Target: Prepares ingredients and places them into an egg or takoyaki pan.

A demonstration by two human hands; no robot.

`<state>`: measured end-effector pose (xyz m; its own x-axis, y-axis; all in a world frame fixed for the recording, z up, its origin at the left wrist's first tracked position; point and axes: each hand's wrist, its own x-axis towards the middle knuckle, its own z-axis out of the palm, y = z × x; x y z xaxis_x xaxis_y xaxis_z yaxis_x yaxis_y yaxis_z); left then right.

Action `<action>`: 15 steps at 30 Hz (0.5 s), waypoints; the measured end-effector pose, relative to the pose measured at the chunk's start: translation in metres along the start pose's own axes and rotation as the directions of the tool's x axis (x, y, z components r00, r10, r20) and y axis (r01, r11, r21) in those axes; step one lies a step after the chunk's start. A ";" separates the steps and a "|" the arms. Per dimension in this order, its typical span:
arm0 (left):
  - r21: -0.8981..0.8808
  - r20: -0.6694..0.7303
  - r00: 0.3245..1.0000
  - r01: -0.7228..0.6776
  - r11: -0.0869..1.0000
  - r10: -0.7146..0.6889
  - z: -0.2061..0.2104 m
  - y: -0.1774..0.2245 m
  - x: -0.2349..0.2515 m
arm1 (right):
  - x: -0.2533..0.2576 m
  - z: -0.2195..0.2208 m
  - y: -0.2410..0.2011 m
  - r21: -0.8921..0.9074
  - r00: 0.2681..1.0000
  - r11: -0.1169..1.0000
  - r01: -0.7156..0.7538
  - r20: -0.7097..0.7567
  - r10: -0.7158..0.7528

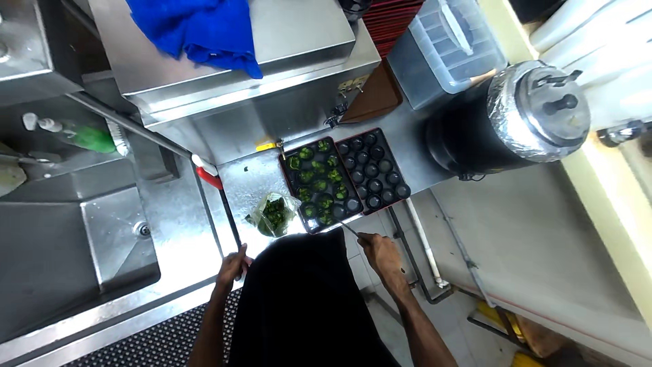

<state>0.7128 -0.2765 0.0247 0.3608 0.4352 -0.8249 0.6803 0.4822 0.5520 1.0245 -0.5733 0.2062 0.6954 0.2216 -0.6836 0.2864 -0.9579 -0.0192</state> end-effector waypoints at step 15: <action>-0.017 -0.006 1.000 -0.021 1.000 0.021 0.000 -0.001 -0.001 | -0.025 -0.042 -0.016 0.115 0.979 0.979 0.169 -0.133 -0.153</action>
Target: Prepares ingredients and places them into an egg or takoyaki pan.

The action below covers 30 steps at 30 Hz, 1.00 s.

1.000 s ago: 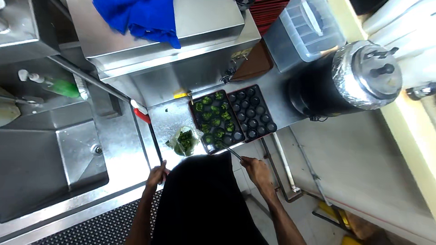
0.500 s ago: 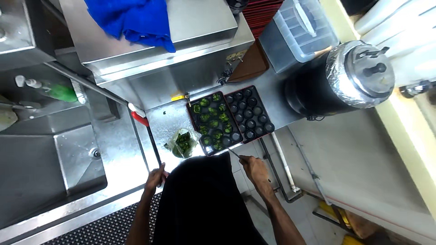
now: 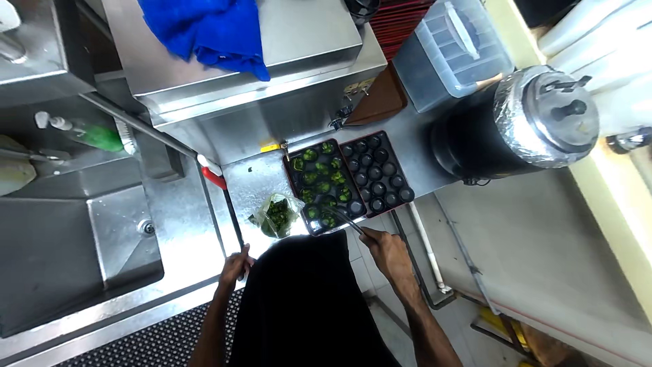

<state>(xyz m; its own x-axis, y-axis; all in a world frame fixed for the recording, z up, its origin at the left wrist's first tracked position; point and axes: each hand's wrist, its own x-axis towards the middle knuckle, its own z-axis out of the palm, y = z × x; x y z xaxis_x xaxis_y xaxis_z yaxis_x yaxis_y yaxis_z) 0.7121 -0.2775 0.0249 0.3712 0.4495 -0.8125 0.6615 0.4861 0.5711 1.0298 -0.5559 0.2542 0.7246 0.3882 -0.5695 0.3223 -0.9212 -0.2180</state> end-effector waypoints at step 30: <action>0.007 0.048 0.998 0.044 0.999 -0.044 -0.004 0.005 0.002 | 0.030 0.001 -0.007 0.141 0.992 0.989 0.035 0.112 -0.052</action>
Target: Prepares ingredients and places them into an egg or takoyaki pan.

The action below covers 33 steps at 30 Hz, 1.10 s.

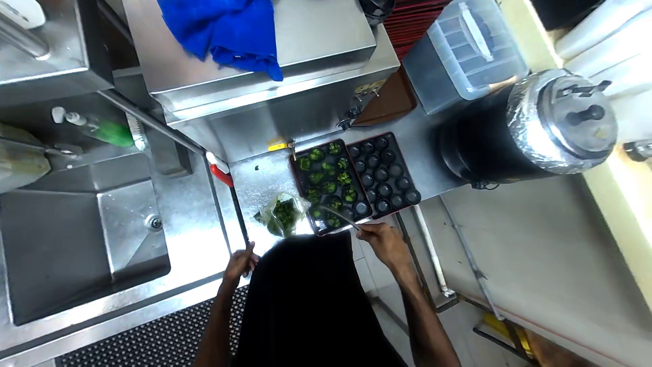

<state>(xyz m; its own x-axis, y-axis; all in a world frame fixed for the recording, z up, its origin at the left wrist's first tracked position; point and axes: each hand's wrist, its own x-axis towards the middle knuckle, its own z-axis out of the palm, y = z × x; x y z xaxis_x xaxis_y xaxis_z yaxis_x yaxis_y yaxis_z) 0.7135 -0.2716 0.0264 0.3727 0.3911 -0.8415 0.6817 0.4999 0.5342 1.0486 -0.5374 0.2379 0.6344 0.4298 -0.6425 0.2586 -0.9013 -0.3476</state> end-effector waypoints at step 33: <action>0.594 -0.013 0.757 -0.520 0.615 0.653 0.050 0.171 -0.071 | -0.018 0.046 -0.162 -0.490 0.958 0.836 0.245 0.257 -0.129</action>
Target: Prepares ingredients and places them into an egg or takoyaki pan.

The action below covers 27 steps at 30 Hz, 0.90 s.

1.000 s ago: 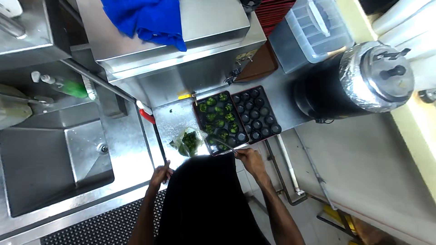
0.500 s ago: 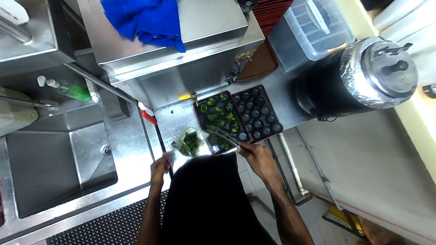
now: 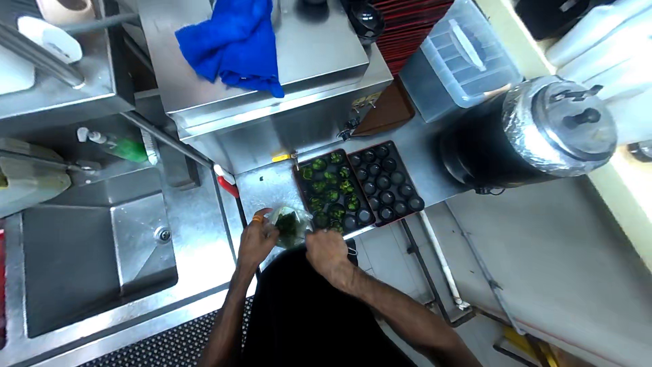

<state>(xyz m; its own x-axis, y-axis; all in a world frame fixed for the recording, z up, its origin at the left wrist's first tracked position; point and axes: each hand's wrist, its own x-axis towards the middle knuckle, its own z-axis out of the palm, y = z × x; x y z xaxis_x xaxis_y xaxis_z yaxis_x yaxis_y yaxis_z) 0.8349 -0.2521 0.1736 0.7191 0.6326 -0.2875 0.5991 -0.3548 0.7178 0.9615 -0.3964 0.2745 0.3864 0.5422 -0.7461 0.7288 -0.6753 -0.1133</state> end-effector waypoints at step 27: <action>-0.461 0.264 0.740 0.660 0.593 -0.618 0.062 -0.169 -0.095 | -0.078 0.068 0.165 0.927 0.945 0.259 0.271 -0.307 0.109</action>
<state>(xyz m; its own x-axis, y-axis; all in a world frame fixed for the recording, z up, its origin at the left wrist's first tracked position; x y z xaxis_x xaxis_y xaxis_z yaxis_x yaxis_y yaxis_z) 0.6872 -0.2953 0.0405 0.2547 0.5062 -0.8239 0.6672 0.5247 0.5287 1.0136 -0.5838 0.2695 0.6184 0.5927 -0.5161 -0.2304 -0.4912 -0.8401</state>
